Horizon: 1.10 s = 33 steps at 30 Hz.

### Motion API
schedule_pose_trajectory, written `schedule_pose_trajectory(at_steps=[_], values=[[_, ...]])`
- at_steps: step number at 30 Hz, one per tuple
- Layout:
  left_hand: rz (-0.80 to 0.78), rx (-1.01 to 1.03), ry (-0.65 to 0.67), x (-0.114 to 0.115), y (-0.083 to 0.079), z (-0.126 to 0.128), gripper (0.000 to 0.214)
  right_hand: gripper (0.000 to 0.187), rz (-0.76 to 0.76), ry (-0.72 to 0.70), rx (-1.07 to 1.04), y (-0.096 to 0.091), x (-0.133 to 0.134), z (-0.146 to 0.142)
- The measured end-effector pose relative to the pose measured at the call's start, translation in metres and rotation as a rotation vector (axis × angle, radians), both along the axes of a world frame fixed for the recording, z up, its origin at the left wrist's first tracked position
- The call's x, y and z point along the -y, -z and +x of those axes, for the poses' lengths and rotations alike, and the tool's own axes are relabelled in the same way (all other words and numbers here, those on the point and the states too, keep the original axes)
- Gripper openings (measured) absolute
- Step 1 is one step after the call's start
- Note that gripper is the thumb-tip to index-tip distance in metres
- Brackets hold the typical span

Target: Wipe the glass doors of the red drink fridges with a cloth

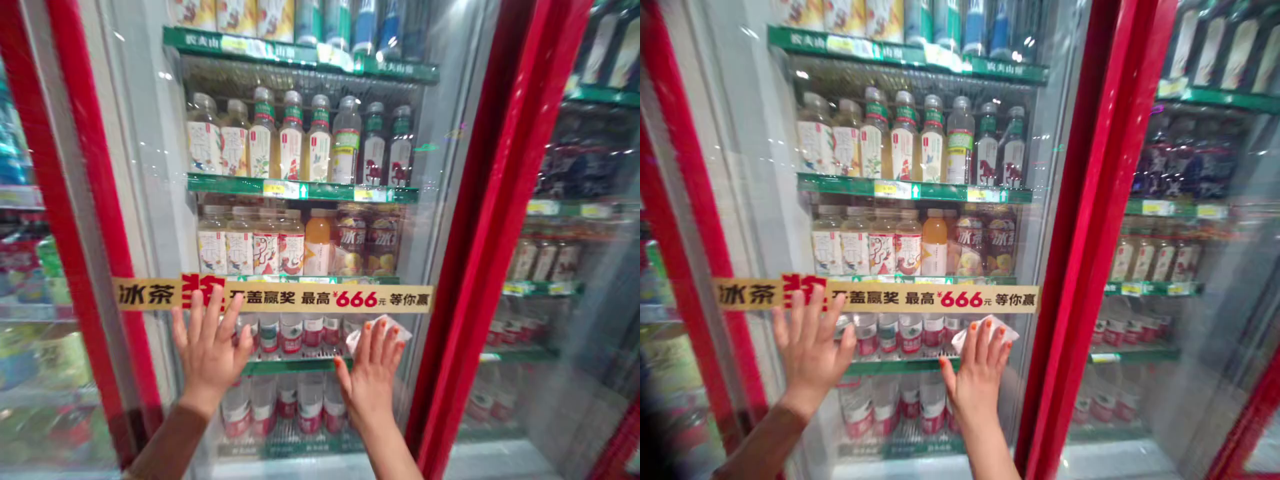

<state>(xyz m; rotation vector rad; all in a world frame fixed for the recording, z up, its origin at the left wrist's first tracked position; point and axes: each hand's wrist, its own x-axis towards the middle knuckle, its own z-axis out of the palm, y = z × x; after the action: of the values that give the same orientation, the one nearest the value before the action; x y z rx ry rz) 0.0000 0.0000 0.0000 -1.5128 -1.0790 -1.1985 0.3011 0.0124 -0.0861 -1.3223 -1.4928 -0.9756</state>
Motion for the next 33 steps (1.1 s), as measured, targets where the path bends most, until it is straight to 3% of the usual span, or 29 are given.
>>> schedule_pose_trajectory(at_steps=[3, 6, 9, 13, 15, 17, 19, 23, 25, 27, 30, 33], values=[[0.005, 0.003, 0.007, 0.000, -0.002, 0.002, 0.086, 0.094, -0.033, -0.056, 0.075, 0.073, 0.008, -0.012], [0.010, 0.010, 0.019, 0.000, -0.003, 0.003, 0.085, 0.098, -0.041, -0.096, 0.105, 0.131, 0.019, -0.011], [0.022, 0.018, 0.030, 0.000, -0.002, 0.003, 0.083, 0.104, -0.010, -0.110, 0.108, 0.168, 0.033, -0.008], [0.027, 0.031, 0.036, -0.001, -0.001, 0.003, 0.082, 0.110, 0.033, -0.073, 0.032, 0.191, 0.050, -0.018], [0.028, 0.037, 0.037, -0.001, -0.001, 0.004, 0.081, 0.105, 0.048, -0.043, -0.032, 0.187, 0.050, -0.021], [0.024, 0.036, 0.041, 0.000, -0.001, 0.004, 0.080, 0.099, 0.058, -0.024, -0.094, 0.163, 0.042, -0.015], [0.018, 0.032, 0.043, 0.001, -0.001, 0.004, 0.079, 0.095, 0.041, -0.009, -0.163, 0.115, 0.027, -0.002], [0.036, 0.005, 0.019, 0.002, -0.002, 0.003, 0.084, 0.093, -0.013, -0.008, -0.304, -0.008, -0.002, 0.019], [0.046, -0.002, 0.002, 0.001, -0.002, 0.002, 0.086, 0.097, -0.011, -0.033, -0.246, -0.041, -0.006, 0.014], [0.040, -0.003, -0.003, 0.000, -0.001, 0.001, 0.089, 0.104, -0.021, -0.060, -0.109, -0.036, -0.004, 0.002], [0.018, 0.020, 0.015, -0.002, 0.003, -0.001, 0.092, 0.113, -0.022, -0.061, 0.088, 0.026, 0.005, -0.003], [0.017, 0.077, 0.059, -0.003, 0.005, 0.000, 0.086, 0.109, -0.024, -0.014, 0.129, 0.082, 0.018, 0.020]])
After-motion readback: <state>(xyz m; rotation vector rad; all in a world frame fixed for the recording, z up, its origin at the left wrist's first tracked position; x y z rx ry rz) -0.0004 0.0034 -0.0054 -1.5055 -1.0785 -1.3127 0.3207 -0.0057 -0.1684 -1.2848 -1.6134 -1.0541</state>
